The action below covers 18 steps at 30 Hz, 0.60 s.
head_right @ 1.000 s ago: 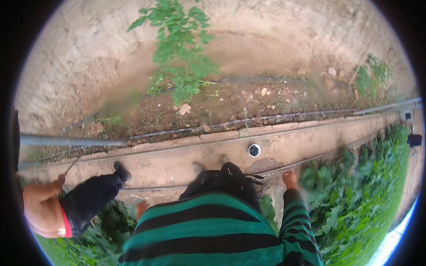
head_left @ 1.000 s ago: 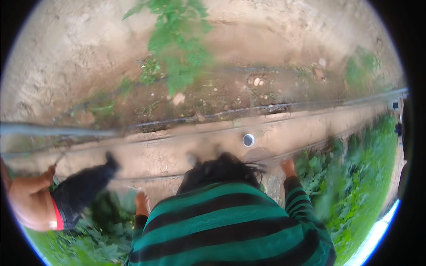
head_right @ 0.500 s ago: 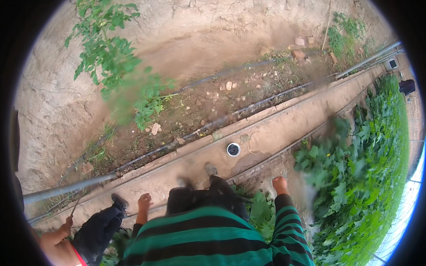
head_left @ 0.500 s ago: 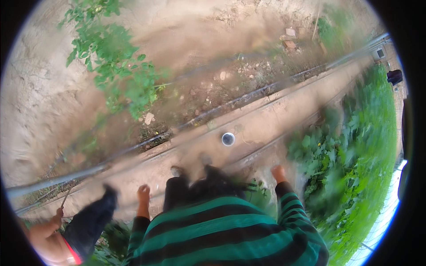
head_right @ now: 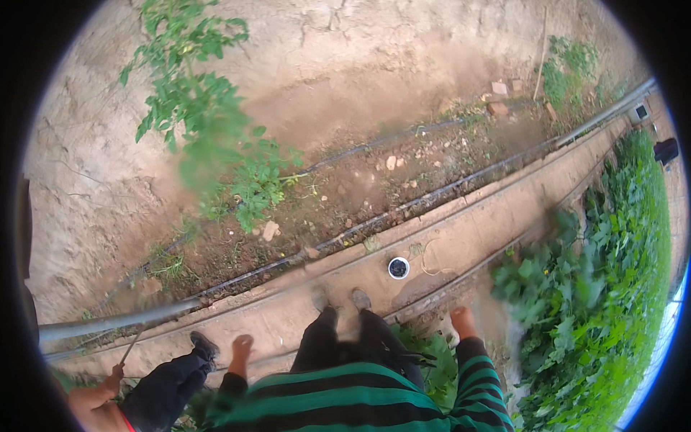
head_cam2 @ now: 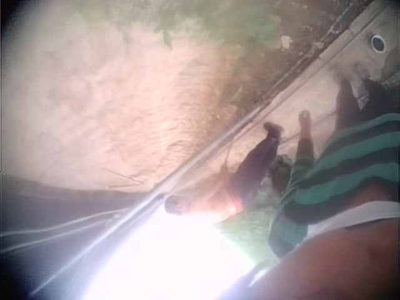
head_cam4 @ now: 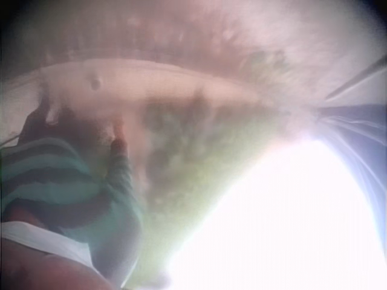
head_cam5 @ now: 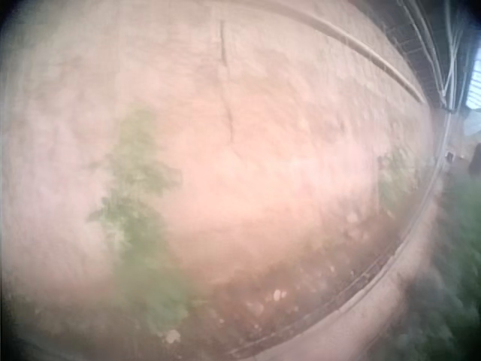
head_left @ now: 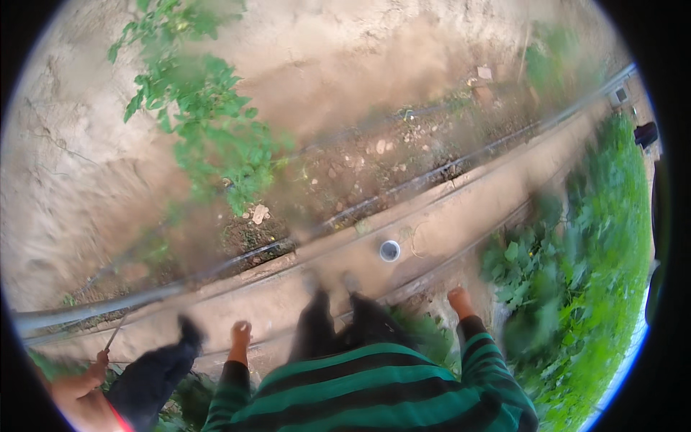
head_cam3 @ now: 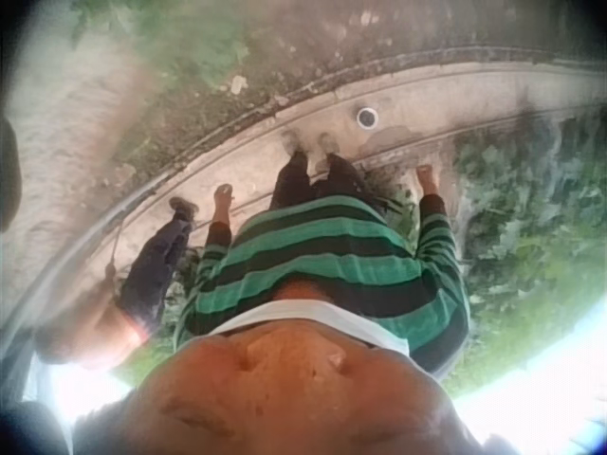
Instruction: The person walks along a raised garden bed inside a greenhouse, holding a white cup filled with dark seeds. They repeatedly reach into the cup with their right hand and place seeds into the soil along a row. Another person is visible working nearby. The person also briefly adjusts a plant stem against a support wire.
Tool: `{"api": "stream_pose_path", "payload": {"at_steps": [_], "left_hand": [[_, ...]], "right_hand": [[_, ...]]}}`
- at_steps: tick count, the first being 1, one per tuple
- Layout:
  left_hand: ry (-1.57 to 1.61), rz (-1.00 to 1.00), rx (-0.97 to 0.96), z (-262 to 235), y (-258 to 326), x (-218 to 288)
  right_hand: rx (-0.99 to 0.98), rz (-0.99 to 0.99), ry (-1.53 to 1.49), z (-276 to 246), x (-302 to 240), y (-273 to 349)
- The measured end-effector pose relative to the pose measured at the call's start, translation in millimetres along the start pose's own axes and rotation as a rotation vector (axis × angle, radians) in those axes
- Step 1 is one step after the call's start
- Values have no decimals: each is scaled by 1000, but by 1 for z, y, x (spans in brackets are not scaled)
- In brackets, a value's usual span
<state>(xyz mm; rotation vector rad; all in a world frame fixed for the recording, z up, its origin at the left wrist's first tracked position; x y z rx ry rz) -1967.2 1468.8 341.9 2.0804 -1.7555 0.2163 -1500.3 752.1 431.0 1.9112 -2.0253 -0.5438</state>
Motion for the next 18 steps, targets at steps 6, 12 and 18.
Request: {"api": "stream_pose_path", "payload": {"at_steps": [6,12,18], "left_hand": [[-259,-108,-202,53,-83,-76],[-299,-141,-322,126,-176,-53],[148,-159,116,176,-229,36]], "right_hand": [[-123,67,62,-44,-56,26],[-84,-201,295,-49,-119,-24],[-105,-331,341,21,-156,-116]]}}
Point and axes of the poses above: each hand's wrist, its own y-axis away from the middle knuckle, its own z-axis out of the palm, x = y × z, the point moved 6 cm from there along -y, towards the middle knuckle, and after that the axes turned 8 degrees about z, right-handed, at the moved point
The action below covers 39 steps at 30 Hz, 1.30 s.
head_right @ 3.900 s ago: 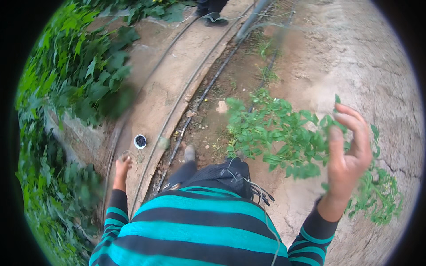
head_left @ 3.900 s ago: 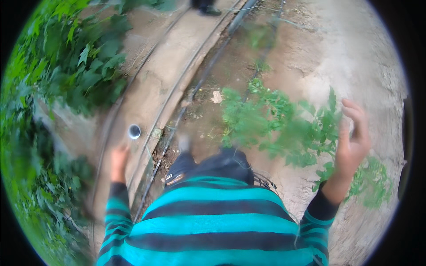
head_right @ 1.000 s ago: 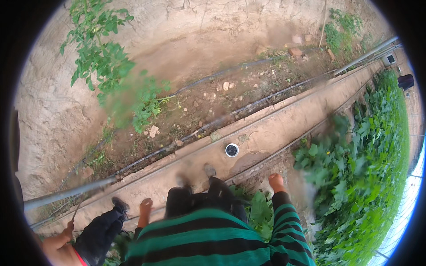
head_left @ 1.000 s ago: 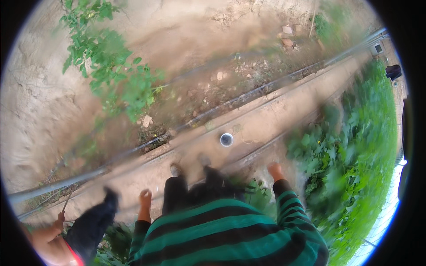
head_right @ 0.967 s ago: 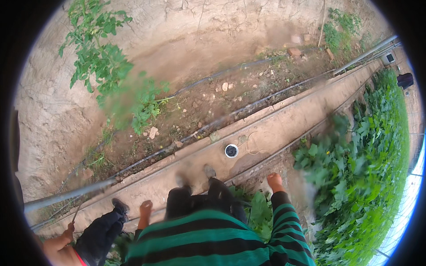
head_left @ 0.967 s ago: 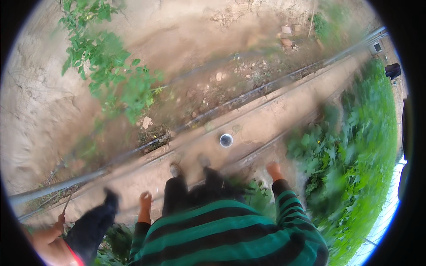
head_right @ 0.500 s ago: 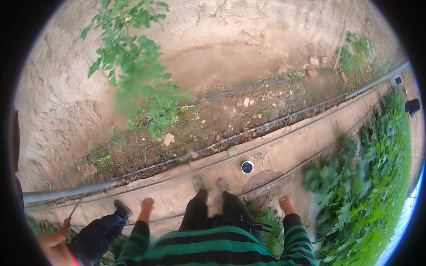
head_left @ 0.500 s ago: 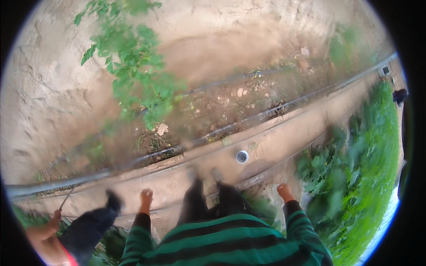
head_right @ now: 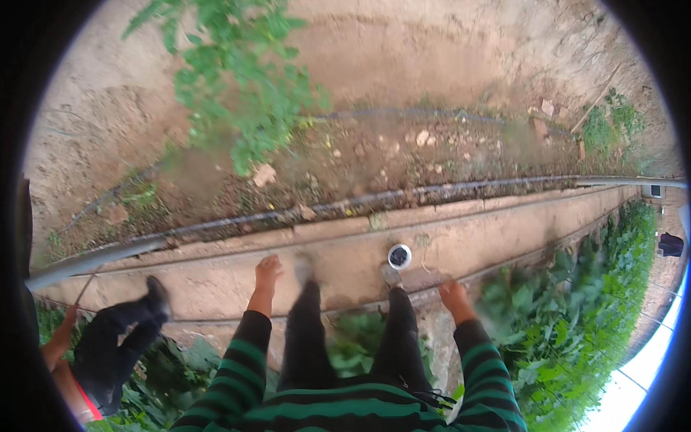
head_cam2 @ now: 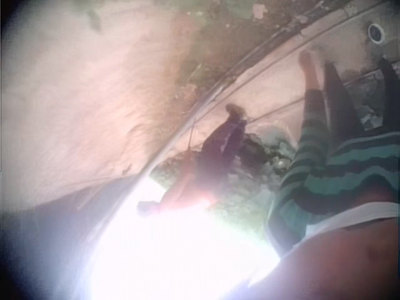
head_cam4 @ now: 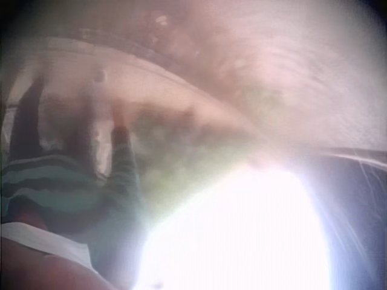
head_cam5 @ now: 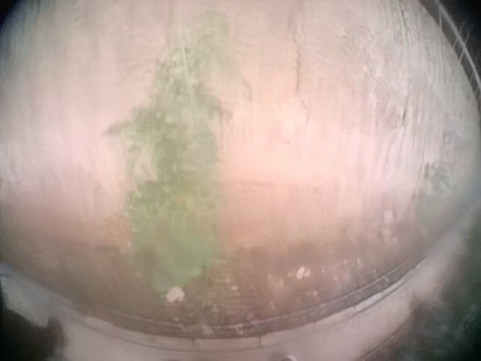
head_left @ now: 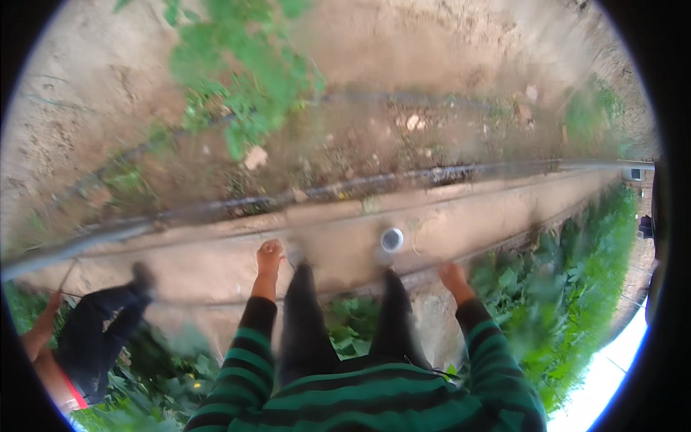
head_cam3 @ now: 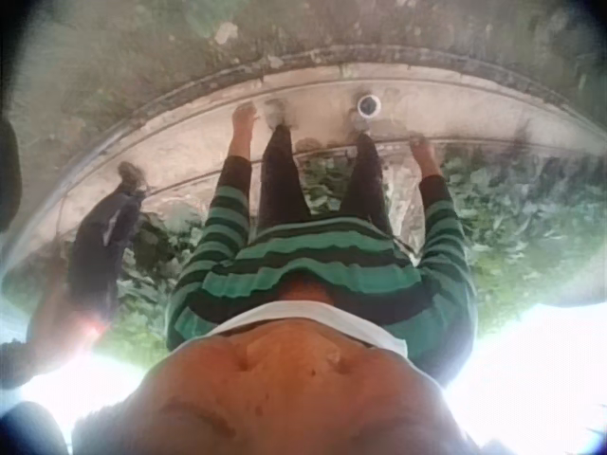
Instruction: The person walks along a raised garden bed inside a greenhouse, holding a white cup filled with dark seeds. They repeatedly reach into the cup with their right hand and place seeds into the soil along a row. Another person is visible working nearby. The person also briefly adjusts a plant stem against a support wire.
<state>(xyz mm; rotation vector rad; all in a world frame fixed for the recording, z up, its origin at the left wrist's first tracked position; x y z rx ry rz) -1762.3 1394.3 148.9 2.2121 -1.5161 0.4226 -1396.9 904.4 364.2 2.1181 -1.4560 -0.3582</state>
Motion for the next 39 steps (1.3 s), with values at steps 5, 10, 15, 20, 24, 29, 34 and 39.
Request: {"api": "stream_pose_path", "payload": {"at_steps": [5,10,15,20,24,29,34,39], "left_hand": [[1354,-807,236,111,25,93],[1680,-1108,186,189,55,201],[1642,-1162,159,225,64,231],[1572,-1130,-29,224,47,242],[1564,-1140,-83,211,39,245],[1583,-1151,-75,210,35,240],[1546,-1228,-15,216,38,230],[1322,-1058,19,230,31,203]], "right_hand": [[-246,-446,487,100,-19,-79],[-217,153,-138,179,14,-135],[-262,62,-70,252,8,-195],[-269,-63,-108,314,-9,-253],[-196,-63,3,332,-23,-282],[-303,-119,78,344,-36,-301],[-163,-251,123,334,-43,-300],[-274,-233,53,328,-55,-288]]}}
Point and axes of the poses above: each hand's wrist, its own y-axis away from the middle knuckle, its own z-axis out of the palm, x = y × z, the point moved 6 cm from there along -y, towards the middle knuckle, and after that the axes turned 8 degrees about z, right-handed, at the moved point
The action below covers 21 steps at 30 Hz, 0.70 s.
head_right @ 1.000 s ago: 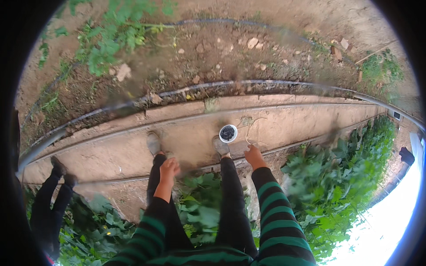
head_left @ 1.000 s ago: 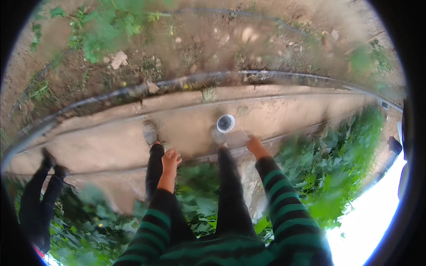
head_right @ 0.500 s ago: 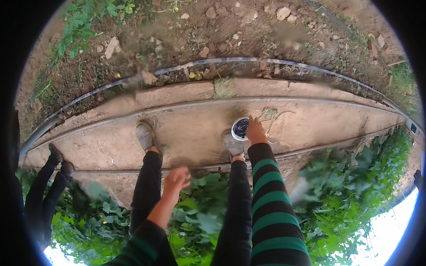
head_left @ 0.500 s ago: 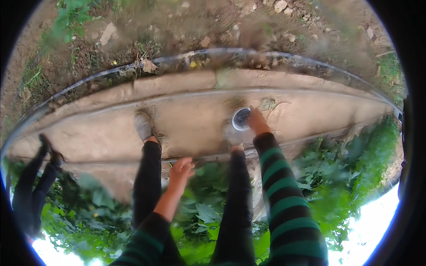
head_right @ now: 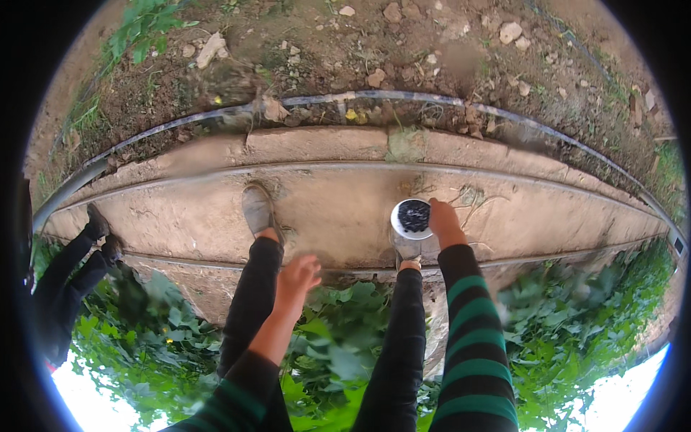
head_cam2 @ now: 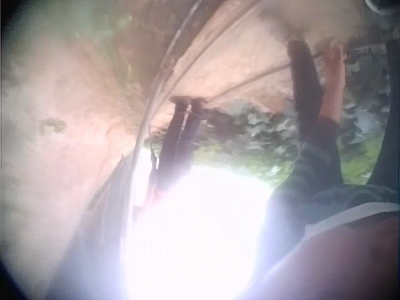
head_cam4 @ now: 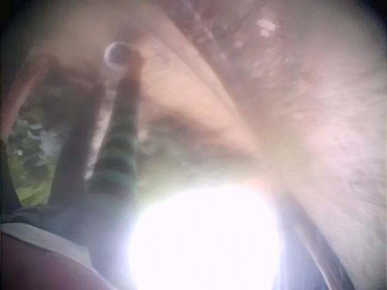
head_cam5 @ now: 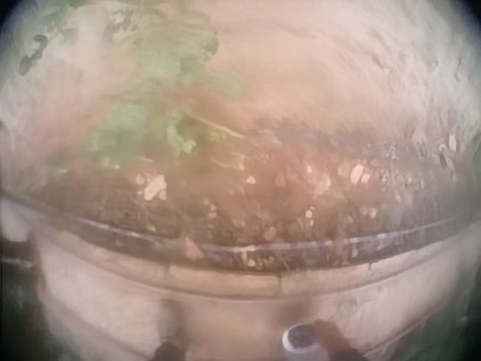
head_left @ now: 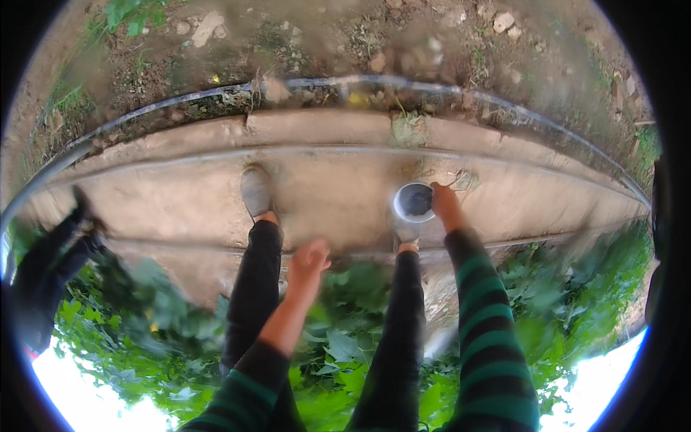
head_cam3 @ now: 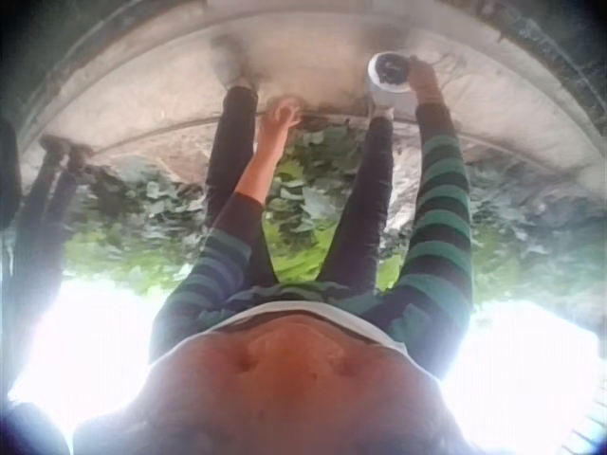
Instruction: The person walks along a raised garden bed inside a greenhouse, holding a white cup filled with dark seeds. They repeatedly reach into the cup with their right hand and place seeds into the soil along a row. Another person is visible working nearby. The person also briefly adjusts a plant stem against a support wire.
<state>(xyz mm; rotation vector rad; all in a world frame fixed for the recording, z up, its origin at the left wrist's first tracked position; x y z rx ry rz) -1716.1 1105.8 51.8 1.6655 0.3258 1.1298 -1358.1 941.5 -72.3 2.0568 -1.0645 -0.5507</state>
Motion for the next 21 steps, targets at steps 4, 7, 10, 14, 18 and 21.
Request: {"api": "stream_pose_path", "payload": {"at_steps": [4,7,10,14,18,21], "left_hand": [[55,166,85,-11,-10,14],[249,237,101,-18,-11,46],[800,255,-94,-19,-7,94],[1057,350,-182,-48,-9,142],[1182,301,-67,-77,-6,148],[1256,306,-2,-94,-8,152]], "right_hand": [[-28,-205,-140,-21,-72,38],[-110,-290,-355,-56,-151,83],[-337,-88,-719,-91,-220,120],[-98,-322,-590,-144,-307,142],[159,-415,-498,-177,-362,157],[295,-668,-441,-193,-408,180]]}}
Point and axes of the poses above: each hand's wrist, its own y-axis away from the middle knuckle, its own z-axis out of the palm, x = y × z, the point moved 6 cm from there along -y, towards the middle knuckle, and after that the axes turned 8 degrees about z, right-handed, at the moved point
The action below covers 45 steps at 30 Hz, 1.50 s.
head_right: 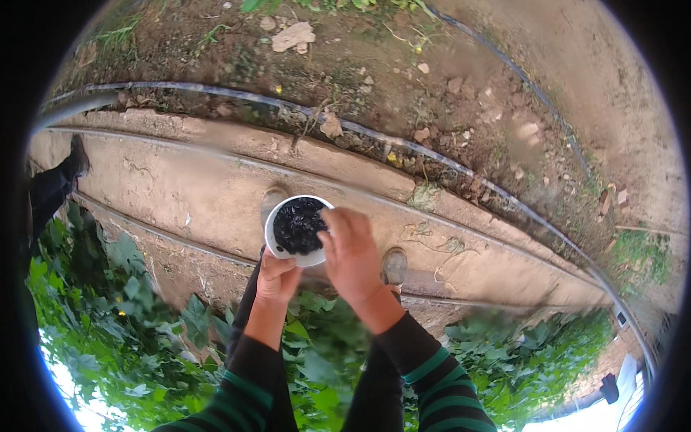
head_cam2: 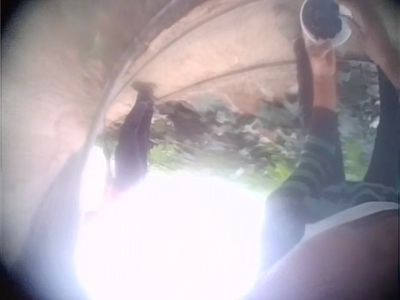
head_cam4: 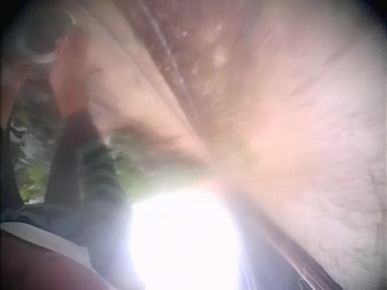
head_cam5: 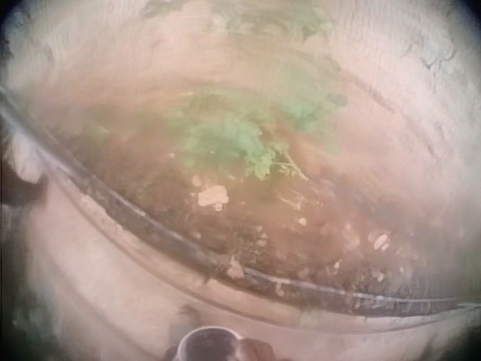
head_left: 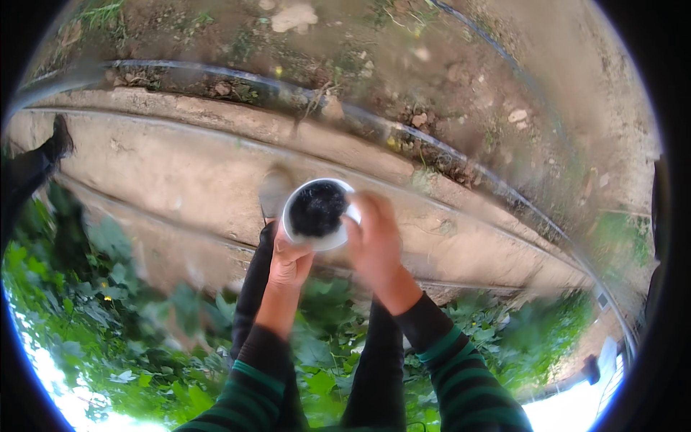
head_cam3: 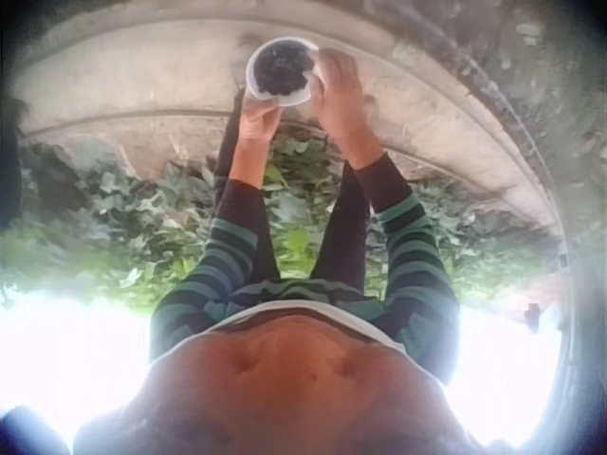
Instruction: The person walks along a raised garden bed inside a greenhouse, holding a white cup filled with dark seeds. They repeatedly reach into the cup with their right hand and place seeds into the soil along a row. Another person is visible working nearby. The person also briefly adjusts a plant stem against a support wire.
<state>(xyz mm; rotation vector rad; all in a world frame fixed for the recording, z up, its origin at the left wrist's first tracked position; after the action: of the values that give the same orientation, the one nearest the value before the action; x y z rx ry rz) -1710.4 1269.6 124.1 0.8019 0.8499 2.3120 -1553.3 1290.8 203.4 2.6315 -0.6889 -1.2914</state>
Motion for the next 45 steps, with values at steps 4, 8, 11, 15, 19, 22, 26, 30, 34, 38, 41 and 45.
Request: {"api": "stream_pose_path", "payload": {"at_steps": [4,8,11,15,19,22,26,30,34,38,41,45], "left_hand": [[-75,69,-140,14,-14,17],[-15,24,14,6,-19,28],[2,32,12,5,-22,35],[79,40,-8,5,-27,43],[89,57,-27,10,-31,48],[92,65,-37,14,-33,50],[96,77,-40,19,-35,51],[95,91,-38,23,-36,53],[91,106,-28,26,-38,56],[103,111,-33,27,-39,60],[110,110,-26,26,-40,62],[129,101,-2,23,-40,62]], "right_hand": [[-173,-9,199,35,-27,-21],[-237,-44,225,56,-41,-32],[-211,-174,208,55,-52,-38],[-149,-183,102,44,-62,-48],[-101,-167,9,36,-70,-59],[-146,-9,-95,36,-65,-64],[-128,74,-169,36,-59,-66],[-112,132,-305,36,-49,-68],[-228,486,-655,42,-27,-64],[-343,577,-875,46,-21,-69],[-396,572,-930,48,-23,-72],[-486,590,-995,53,-27,-72]]}}
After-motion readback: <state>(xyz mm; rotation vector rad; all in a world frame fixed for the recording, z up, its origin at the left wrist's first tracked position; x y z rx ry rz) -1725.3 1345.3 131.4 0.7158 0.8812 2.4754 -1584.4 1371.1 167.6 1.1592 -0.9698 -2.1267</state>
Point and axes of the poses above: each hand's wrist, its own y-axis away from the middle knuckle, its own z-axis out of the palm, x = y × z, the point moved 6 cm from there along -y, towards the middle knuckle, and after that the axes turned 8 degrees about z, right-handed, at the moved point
